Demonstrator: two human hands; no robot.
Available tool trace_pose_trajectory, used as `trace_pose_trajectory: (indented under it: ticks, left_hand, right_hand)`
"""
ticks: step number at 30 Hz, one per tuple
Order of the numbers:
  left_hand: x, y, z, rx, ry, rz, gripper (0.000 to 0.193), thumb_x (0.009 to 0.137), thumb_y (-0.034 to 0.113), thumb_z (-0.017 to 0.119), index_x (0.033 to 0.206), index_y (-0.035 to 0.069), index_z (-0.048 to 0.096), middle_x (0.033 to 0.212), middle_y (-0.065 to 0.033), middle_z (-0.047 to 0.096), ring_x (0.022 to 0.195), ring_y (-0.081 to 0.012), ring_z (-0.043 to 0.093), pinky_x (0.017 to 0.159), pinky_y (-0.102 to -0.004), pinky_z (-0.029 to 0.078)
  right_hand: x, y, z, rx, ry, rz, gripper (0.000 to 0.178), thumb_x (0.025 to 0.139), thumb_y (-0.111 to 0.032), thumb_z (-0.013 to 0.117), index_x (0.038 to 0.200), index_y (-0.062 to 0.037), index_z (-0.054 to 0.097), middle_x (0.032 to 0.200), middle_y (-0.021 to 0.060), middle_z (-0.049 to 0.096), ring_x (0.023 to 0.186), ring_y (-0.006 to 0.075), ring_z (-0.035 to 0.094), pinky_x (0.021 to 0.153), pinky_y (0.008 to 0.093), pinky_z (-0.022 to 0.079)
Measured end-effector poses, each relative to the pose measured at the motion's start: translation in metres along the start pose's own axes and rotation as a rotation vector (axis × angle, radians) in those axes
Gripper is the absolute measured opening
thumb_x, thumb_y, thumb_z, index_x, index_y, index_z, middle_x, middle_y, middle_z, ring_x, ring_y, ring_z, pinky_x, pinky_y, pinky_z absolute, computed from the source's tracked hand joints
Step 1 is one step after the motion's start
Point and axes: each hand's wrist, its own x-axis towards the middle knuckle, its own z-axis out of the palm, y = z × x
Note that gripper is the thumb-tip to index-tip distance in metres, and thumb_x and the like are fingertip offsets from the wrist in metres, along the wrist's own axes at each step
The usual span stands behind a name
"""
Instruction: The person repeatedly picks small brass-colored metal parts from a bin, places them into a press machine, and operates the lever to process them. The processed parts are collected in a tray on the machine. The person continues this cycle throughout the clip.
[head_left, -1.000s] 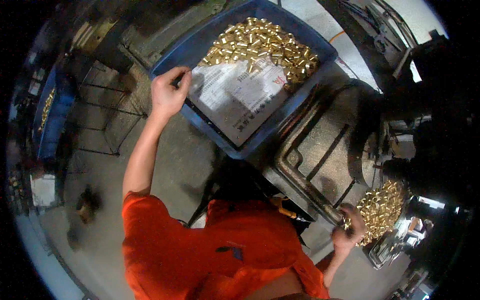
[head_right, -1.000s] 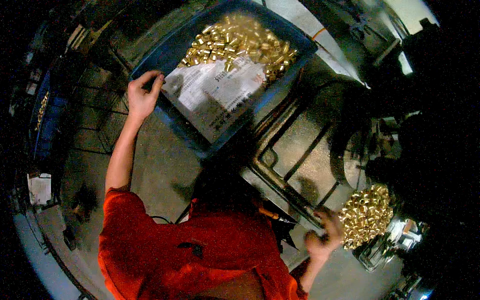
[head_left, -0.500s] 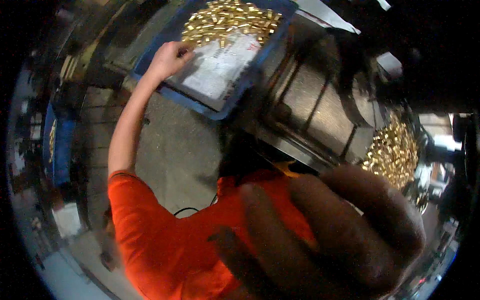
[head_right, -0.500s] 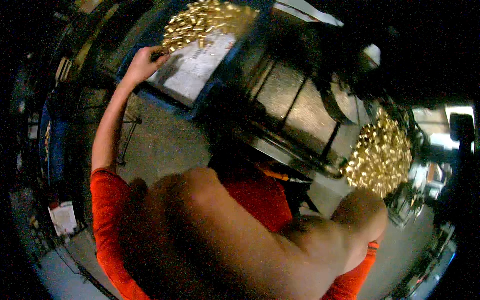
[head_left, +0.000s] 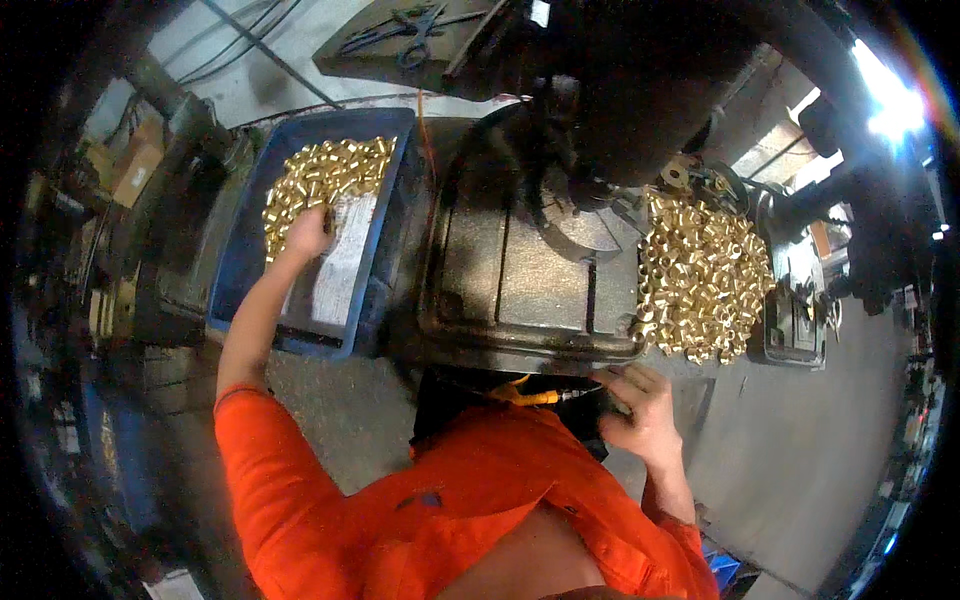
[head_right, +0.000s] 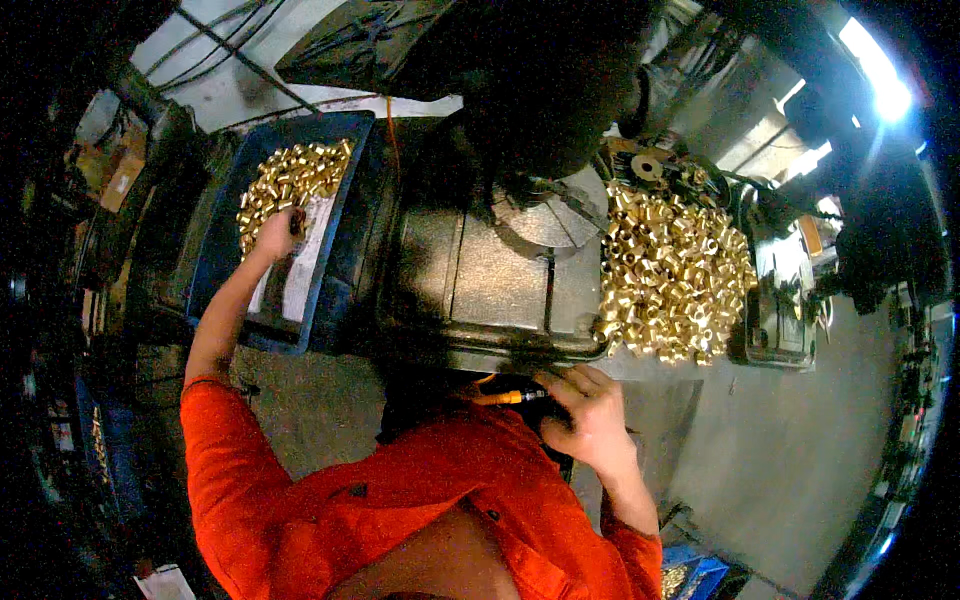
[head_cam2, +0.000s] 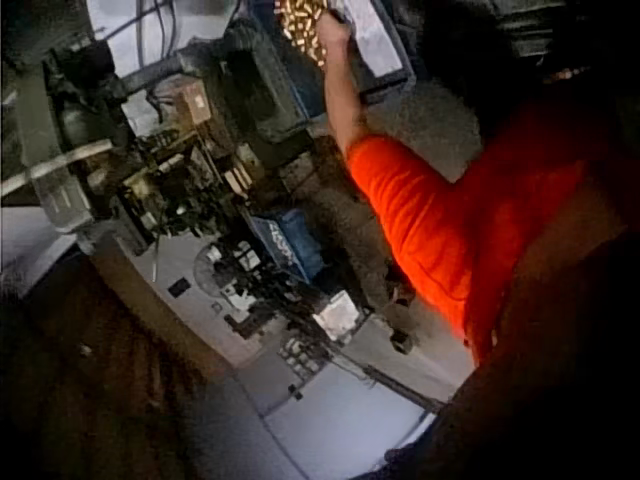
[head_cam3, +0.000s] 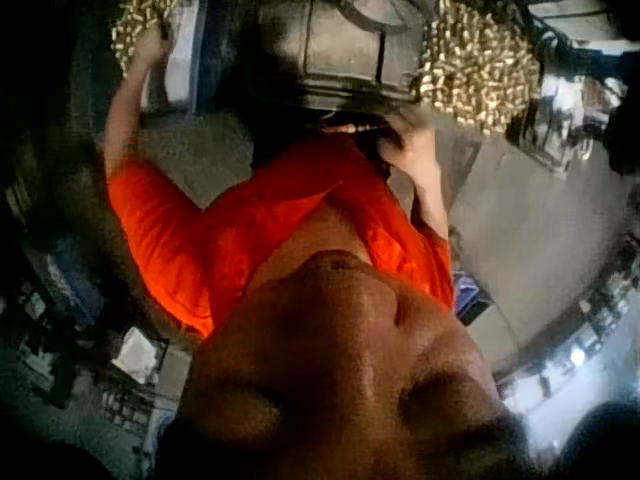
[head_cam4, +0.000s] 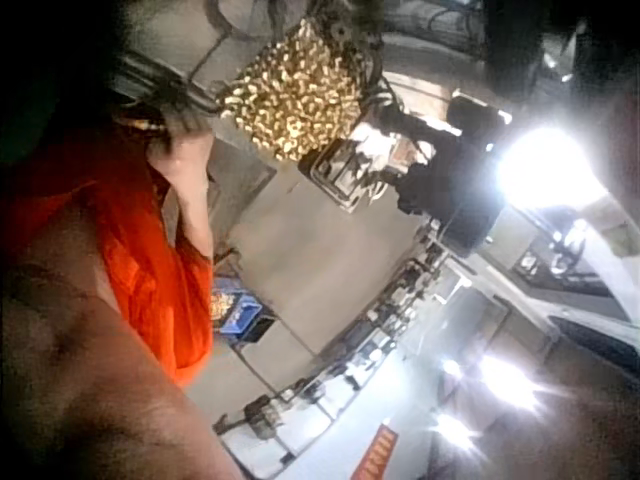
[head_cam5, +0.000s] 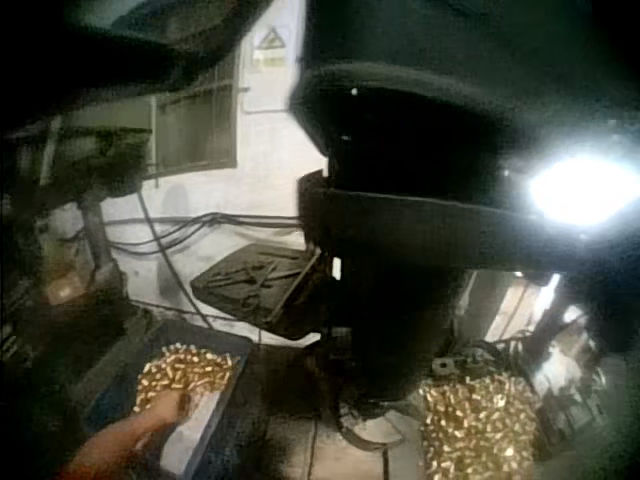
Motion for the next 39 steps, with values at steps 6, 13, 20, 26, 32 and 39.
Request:
trace_pose_trajectory:
  ticks: [6,13,20,26,32,39]
  left_hand:
    - [-0.011,0.03,-0.024,0.13,-0.127,0.054,0.023,0.072,0.026,0.061,0.091,0.014,0.065,0.088,-0.015,0.063,0.082,-0.0325,0.061,0.07,-0.044,0.048]
    - [-0.039,0.046,-0.087,0.176,0.098,0.109,0.022,0.072,0.021,0.064,0.082,0.001,0.065,0.072,-0.0176,0.062,0.067,-0.0303,0.062,0.063,-0.041,0.048]
    - [-0.108,0.189,-0.133,-1.151,-0.063,0.135,0.015,0.078,0.011,0.064,0.083,-0.003,0.064,0.073,-0.0071,0.064,0.064,-0.013,0.061,0.057,-0.0256,0.048]
    - [-0.084,0.289,-0.065,-1.534,-0.391,0.357,0.025,0.081,0.019,0.062,0.084,-0.006,0.061,0.072,-0.0106,0.063,0.062,-0.0138,0.06,0.058,-0.0281,0.048]
    - [-0.062,0.324,-0.048,-0.81,0.205,0.413,0.024,0.079,0.024,0.063,0.087,0.002,0.063,0.076,-0.0154,0.062,0.065,-0.0252,0.062,0.058,-0.0351,0.048]
    - [-0.06,0.325,-0.041,-0.416,0.361,0.591,0.021,0.076,0.026,0.062,0.074,0.006,0.061,0.069,-0.0143,0.054,0.064,-0.0336,0.056,0.056,-0.0439,0.044]
  right_hand:
    - [-0.046,0.021,0.002,0.041,0.122,0.277,0.04,0.049,-0.005,0.055,0.089,-0.0007,0.062,0.076,0.016,0.059,0.068,0.0326,0.056,0.06,0.0361,0.045]
    - [-0.03,0.011,-0.002,0.088,0.128,0.194,0.04,0.049,-0.002,0.053,0.088,0.0012,0.061,0.075,0.0168,0.058,0.068,0.0324,0.056,0.059,0.0344,0.045]
    - [-0.025,0.016,0.005,0.114,0.054,0.162,0.042,0.052,-0.007,0.057,0.093,-0.0021,0.062,0.076,0.0161,0.057,0.069,0.0337,0.055,0.06,0.0374,0.045]
    - [-0.031,0.01,0.005,0.118,0.135,0.115,0.042,0.049,-0.004,0.054,0.09,0.0008,0.062,0.07,0.0154,0.056,0.064,0.0307,0.055,0.058,0.034,0.043]
    - [-0.056,0.02,0.002,0.11,0.128,0.271,0.04,0.053,-0.007,0.056,0.092,-0.0025,0.062,0.078,0.0171,0.059,0.071,0.0337,0.057,0.064,0.037,0.047]
    - [-0.029,0.036,-0.029,0.044,0.079,0.221,0.042,0.053,-0.006,0.058,0.095,-0.0019,0.062,0.088,0.0182,0.061,0.081,0.0327,0.06,0.072,0.0354,0.048]
